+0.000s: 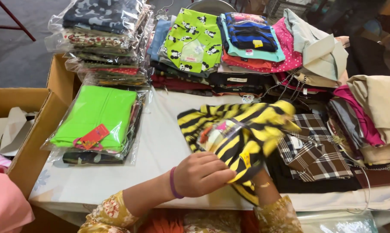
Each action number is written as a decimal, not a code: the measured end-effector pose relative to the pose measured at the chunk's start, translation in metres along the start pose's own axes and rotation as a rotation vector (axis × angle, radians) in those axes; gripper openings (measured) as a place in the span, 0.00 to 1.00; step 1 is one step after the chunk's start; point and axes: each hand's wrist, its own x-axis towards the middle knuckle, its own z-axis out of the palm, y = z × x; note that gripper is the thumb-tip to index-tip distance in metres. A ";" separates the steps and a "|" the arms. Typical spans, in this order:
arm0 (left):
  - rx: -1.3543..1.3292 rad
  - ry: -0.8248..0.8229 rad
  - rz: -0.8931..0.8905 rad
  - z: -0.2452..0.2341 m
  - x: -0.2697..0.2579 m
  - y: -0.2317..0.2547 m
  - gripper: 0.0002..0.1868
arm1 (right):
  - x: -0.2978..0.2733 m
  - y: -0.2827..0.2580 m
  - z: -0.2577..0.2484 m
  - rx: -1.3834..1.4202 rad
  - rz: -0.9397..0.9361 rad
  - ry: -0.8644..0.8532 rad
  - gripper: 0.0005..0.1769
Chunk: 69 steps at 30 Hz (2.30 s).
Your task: Fold various clothing items and place them into clear plastic bags.
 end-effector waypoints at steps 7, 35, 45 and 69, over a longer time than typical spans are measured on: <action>-0.045 0.344 -0.410 -0.006 -0.055 0.034 0.17 | -0.005 -0.039 -0.034 -0.388 -0.731 0.425 0.24; -0.009 0.028 0.013 0.002 0.012 0.028 0.08 | -0.096 -0.101 0.001 0.220 -0.727 0.484 0.16; -0.019 0.363 -0.761 0.003 -0.058 0.042 0.14 | 0.085 -0.012 0.023 -0.379 -0.304 0.016 0.24; 0.478 -0.137 -0.981 0.041 -0.125 -0.201 0.31 | 0.158 0.051 -0.040 0.333 0.214 -0.138 0.50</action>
